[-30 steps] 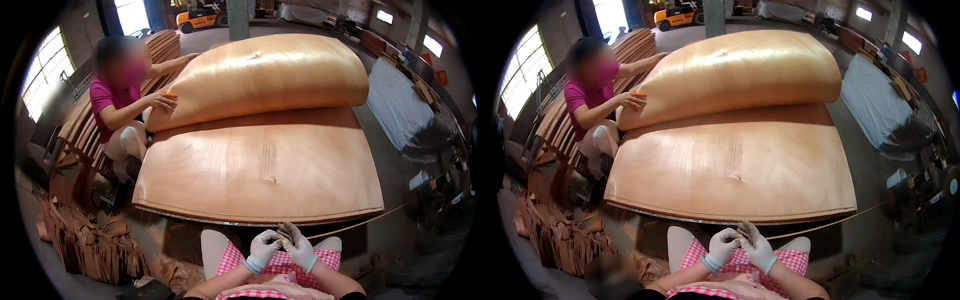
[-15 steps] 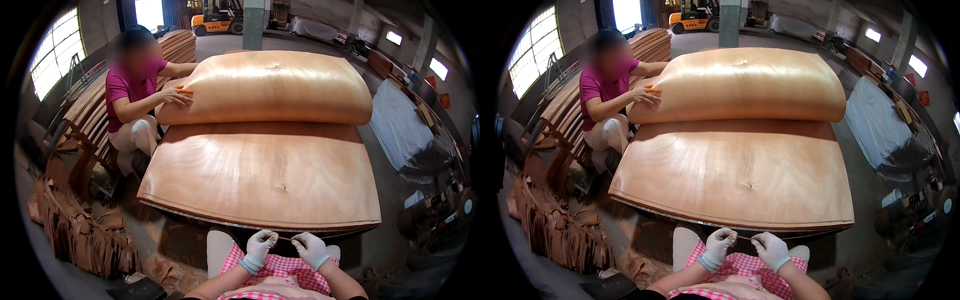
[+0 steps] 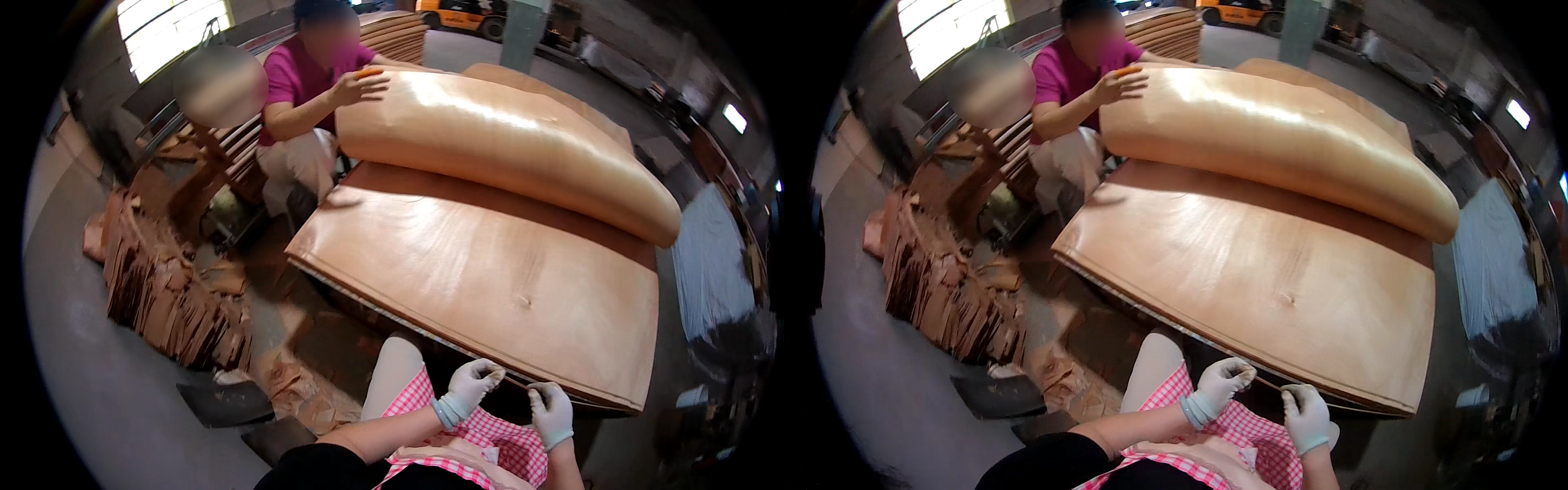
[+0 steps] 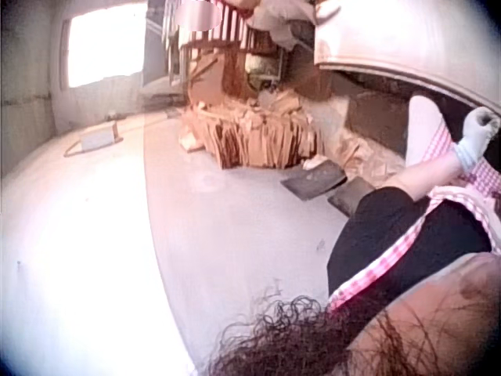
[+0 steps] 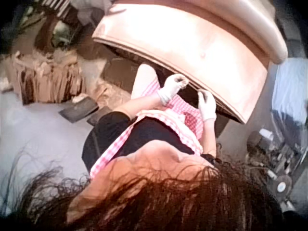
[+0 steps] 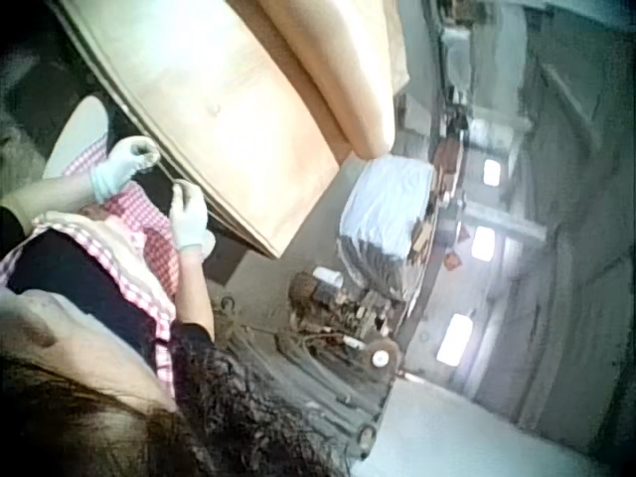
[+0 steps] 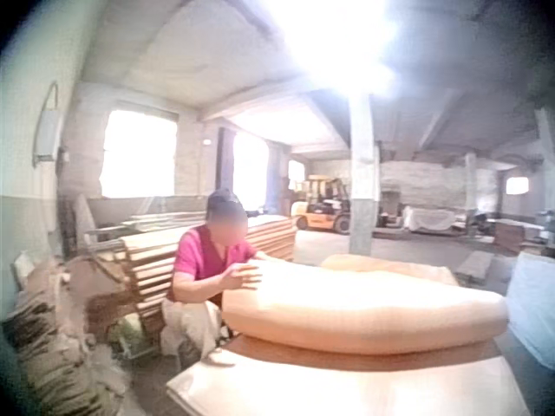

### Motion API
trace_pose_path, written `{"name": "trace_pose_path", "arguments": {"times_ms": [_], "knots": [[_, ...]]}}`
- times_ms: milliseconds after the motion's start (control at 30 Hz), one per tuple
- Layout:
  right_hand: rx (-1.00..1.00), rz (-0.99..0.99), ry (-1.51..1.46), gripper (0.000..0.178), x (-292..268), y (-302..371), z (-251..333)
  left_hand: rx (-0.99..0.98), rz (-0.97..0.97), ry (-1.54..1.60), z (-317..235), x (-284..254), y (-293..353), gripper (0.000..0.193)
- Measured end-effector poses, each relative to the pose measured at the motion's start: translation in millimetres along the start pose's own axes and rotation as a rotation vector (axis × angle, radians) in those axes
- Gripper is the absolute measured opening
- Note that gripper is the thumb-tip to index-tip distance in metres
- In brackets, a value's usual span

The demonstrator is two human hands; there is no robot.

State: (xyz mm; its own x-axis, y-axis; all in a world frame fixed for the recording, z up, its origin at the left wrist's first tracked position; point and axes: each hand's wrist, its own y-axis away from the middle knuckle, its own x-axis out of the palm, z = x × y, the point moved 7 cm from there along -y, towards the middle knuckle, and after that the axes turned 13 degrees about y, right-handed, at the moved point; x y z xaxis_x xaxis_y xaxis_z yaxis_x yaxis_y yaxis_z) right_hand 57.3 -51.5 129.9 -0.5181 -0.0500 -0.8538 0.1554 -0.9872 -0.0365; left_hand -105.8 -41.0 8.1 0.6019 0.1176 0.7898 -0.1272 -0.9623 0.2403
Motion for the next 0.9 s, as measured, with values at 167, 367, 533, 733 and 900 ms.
{"name": "trace_pose_path", "arguments": {"times_ms": [167, 367, 533, 733, 900], "knots": [[0.018, -0.026, 0.038, 0.011, -12.1, 0.9, -11.4, 0.082, 0.032, 0.128, -8.4, -0.7, -2.4, 0.013], [0.068, 0.018, 0.101, 0.011, -16.8, -1.7, -30.8, 0.154, -0.071, 0.104, -28.5, -19.3, -11.2, 0.013], [0.076, 0.019, 0.151, 0.013, -22.7, -5.5, -26.9, 0.229, -0.152, 0.086, -51.8, -35.8, -13.4, 0.007], [0.167, 0.071, 0.052, 0.015, -3.8, -5.5, -53.2, 0.199, -0.174, 0.020, -54.4, -45.8, -9.2, 0.006], [0.194, 0.091, 0.069, 0.016, -0.9, -3.2, -67.0, 0.262, -0.204, -0.028, -61.3, -52.0, -7.3, 0.007]]}}
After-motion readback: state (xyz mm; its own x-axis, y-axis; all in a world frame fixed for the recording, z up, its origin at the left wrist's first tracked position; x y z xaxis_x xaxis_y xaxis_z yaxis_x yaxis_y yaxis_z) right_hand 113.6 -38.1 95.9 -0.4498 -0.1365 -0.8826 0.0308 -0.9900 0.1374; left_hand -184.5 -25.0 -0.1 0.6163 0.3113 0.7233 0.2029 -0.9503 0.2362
